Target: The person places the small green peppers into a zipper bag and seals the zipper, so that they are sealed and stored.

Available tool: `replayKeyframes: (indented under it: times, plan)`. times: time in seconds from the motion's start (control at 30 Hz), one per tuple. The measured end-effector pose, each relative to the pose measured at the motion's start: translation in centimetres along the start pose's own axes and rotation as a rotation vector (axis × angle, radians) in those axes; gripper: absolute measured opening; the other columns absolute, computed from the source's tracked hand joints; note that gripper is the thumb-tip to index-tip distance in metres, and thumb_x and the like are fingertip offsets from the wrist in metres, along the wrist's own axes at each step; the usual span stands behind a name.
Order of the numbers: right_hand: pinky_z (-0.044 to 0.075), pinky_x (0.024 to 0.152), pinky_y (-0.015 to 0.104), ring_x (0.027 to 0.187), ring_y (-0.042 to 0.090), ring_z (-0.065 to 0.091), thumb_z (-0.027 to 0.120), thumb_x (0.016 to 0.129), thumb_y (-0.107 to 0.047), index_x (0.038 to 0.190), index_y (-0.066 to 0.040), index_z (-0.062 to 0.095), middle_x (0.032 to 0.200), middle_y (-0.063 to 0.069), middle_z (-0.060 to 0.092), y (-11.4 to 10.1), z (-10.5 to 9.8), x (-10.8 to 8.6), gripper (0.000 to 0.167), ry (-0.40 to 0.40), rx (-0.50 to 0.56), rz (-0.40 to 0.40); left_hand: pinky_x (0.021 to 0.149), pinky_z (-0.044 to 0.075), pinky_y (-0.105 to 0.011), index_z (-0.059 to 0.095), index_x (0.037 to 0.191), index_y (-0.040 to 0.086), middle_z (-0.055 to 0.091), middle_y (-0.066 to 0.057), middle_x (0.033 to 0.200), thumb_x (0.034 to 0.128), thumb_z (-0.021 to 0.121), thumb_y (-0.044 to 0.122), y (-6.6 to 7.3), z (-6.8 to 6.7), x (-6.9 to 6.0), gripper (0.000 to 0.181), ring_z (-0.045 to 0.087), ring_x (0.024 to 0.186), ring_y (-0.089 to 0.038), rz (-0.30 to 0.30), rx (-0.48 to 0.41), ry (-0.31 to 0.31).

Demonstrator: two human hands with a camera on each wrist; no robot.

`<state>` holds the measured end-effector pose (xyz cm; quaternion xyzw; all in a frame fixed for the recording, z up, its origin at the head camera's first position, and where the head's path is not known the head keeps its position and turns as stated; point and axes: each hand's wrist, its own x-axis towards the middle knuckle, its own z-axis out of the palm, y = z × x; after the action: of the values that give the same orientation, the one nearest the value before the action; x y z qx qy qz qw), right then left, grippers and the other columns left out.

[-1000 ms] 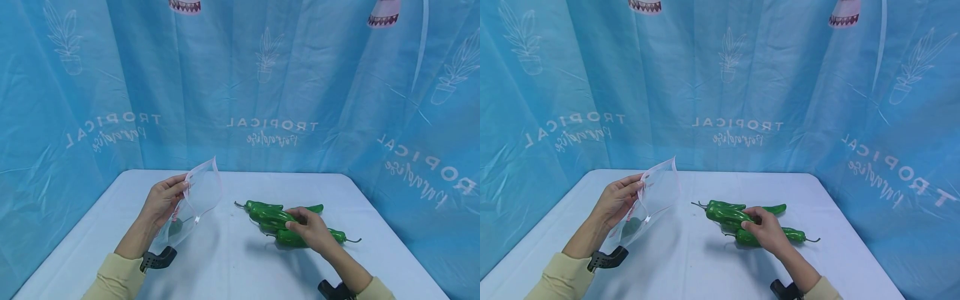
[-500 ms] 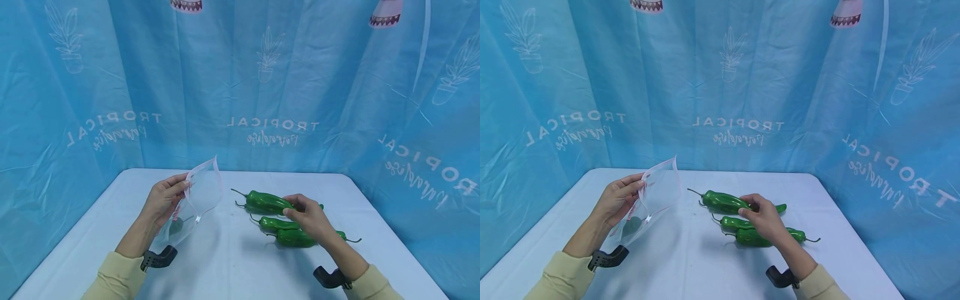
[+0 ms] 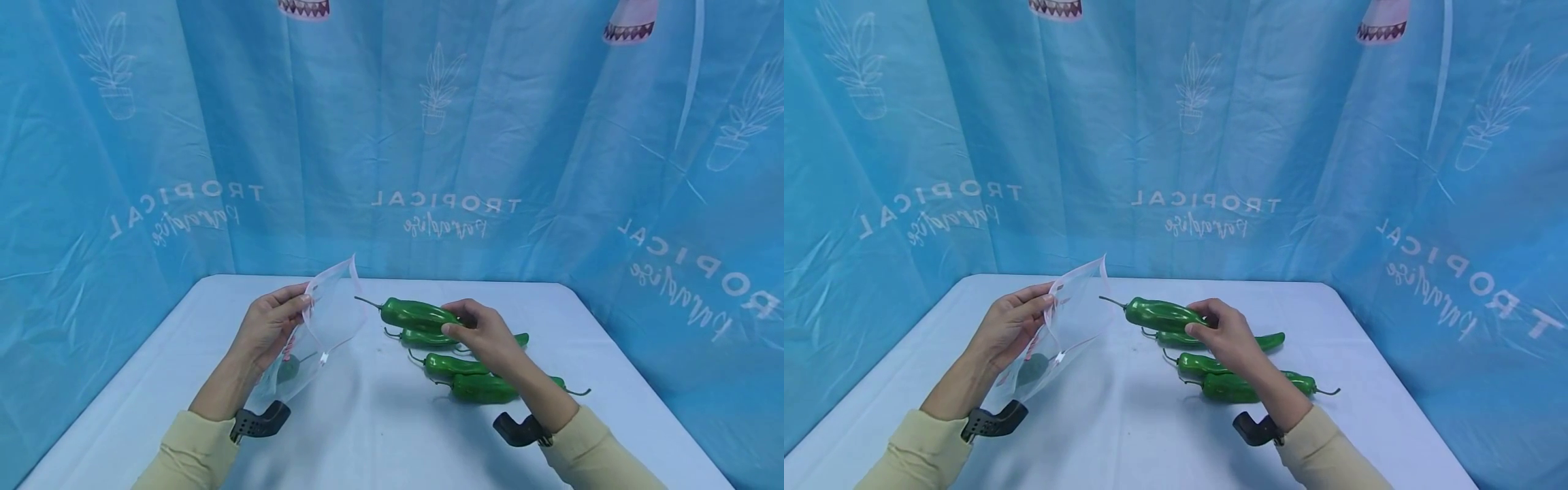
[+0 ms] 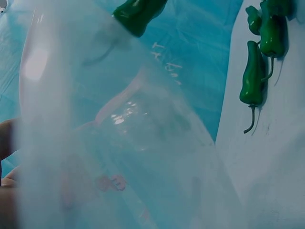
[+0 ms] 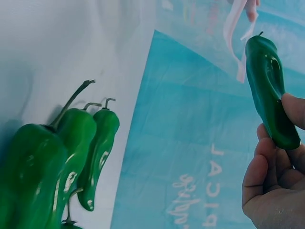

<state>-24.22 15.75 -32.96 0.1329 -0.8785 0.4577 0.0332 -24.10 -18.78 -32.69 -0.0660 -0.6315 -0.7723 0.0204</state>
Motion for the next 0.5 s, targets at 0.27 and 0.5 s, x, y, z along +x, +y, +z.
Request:
replayKeyframes:
  times: [0.27,0.5]
  plan:
    - [0.049,0.077,0.030,0.091,0.018,0.056,0.066,0.088,-0.024,0.120,-0.018,0.059,0.108,0.001,0.064,-1.2,1.0,1.4,0.033,-0.035,0.014,-0.023,0.080,0.054,-0.021,0.064,0.118,0.009,0.070,0.007,0.101,0.0875,0.067,0.020,-0.1,-0.1,0.0,0.033,0.066,0.088,-0.007,0.014,-0.003,-0.012]
    - [0.048,0.073,0.029,0.087,0.018,0.055,0.067,0.088,-0.024,0.118,-0.018,0.061,0.105,0.001,0.065,-2.2,1.7,2.5,0.031,-0.053,0.003,-0.037,0.078,0.054,-0.018,0.063,0.117,0.007,0.069,0.006,0.100,0.0878,0.067,0.019,-0.1,0.0,0.0,0.032,0.065,0.086,-0.005,0.008,-0.001,-0.008]
